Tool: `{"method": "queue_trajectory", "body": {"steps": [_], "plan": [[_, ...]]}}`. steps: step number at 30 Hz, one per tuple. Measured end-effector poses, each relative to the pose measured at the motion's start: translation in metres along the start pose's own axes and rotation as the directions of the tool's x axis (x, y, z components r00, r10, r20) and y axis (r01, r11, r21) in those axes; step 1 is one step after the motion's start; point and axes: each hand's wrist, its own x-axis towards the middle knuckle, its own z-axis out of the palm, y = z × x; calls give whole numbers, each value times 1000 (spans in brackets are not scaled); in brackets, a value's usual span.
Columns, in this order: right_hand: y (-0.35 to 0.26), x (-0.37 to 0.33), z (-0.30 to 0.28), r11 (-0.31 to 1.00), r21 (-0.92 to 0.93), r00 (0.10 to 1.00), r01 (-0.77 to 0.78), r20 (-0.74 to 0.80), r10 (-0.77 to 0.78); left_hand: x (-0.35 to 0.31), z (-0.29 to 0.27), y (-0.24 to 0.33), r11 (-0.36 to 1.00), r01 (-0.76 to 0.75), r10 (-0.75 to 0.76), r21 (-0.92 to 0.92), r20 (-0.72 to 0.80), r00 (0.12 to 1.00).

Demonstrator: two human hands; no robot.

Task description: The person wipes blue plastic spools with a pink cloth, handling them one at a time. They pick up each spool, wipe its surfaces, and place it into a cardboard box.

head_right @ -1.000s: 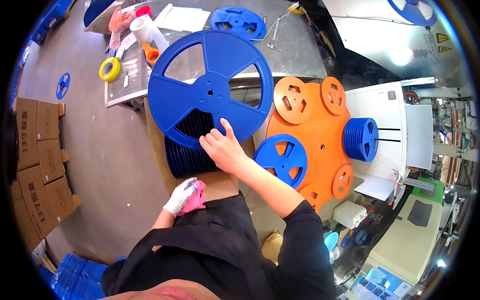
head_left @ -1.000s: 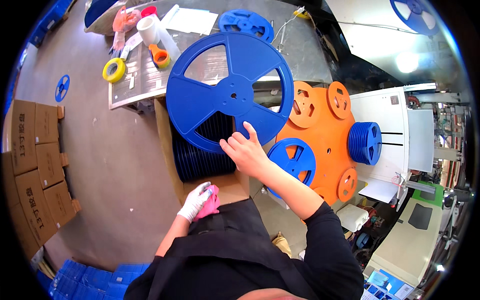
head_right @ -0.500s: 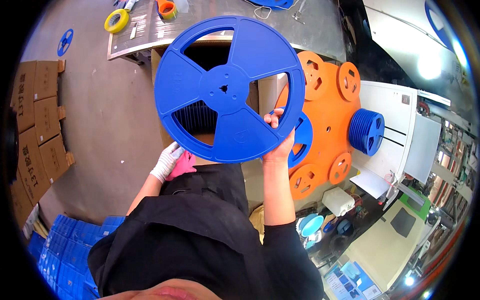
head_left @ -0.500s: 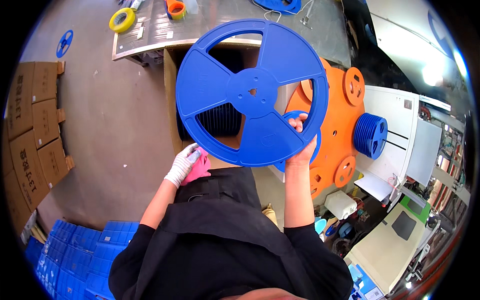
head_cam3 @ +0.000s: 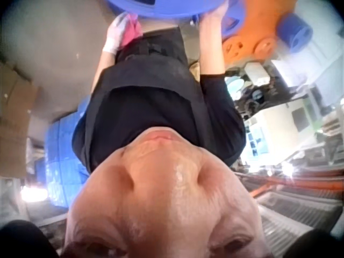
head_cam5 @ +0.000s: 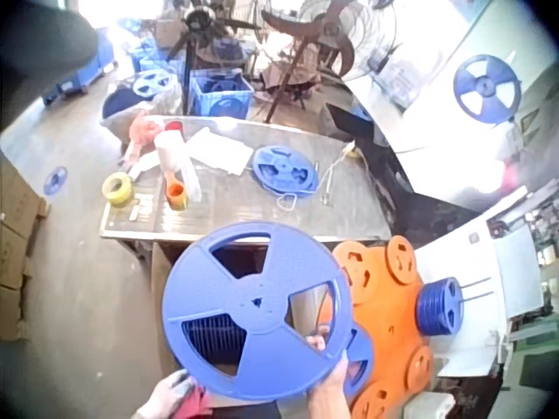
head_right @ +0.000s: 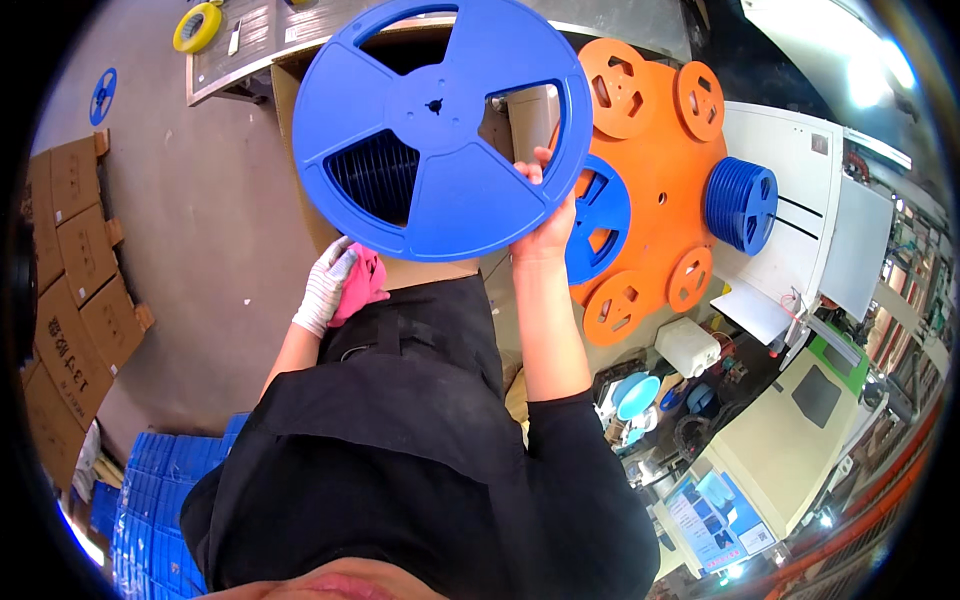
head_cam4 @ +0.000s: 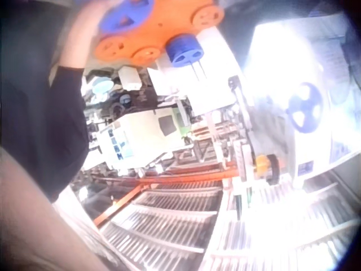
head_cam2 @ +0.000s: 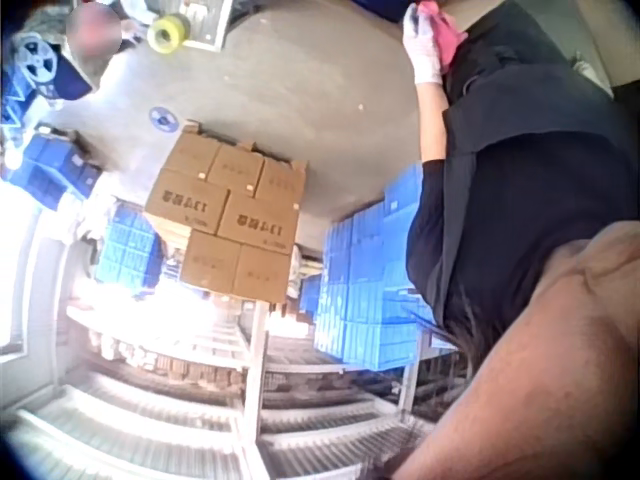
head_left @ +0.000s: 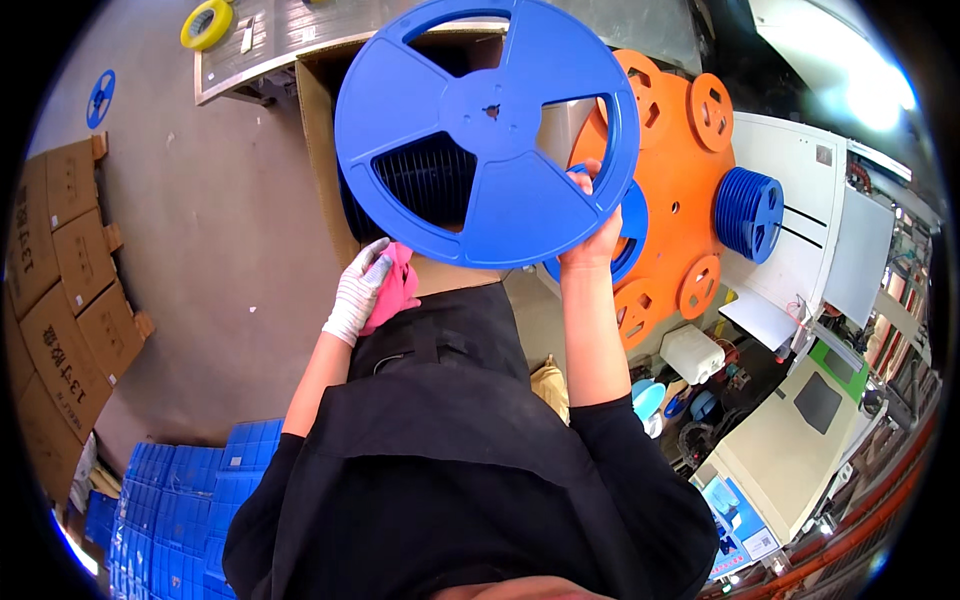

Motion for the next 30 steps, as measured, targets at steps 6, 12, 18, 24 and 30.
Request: {"method": "queue_trajectory", "body": {"steps": [6,12,18,24,30], "plan": [[0,-2,-3,1000,6,999,-7,52,6,-13,8,16,999,-20,17,-46,-55,998],[-6,-2,-15,999,-42,997,19,74,-16,-9,19,30,975,-187,160,-119,-204,966],[8,-21,8,927,-328,978,181,157,-135,-4,43,71,793,-367,511,486,-205,834],[99,-98,28,121,-806,807,579,588,55,25,58,35,910,-149,207,-386,113,972],[130,-107,1,201,-855,811,478,518,273,35,17,10,953,-119,94,-280,-101,990]]}}
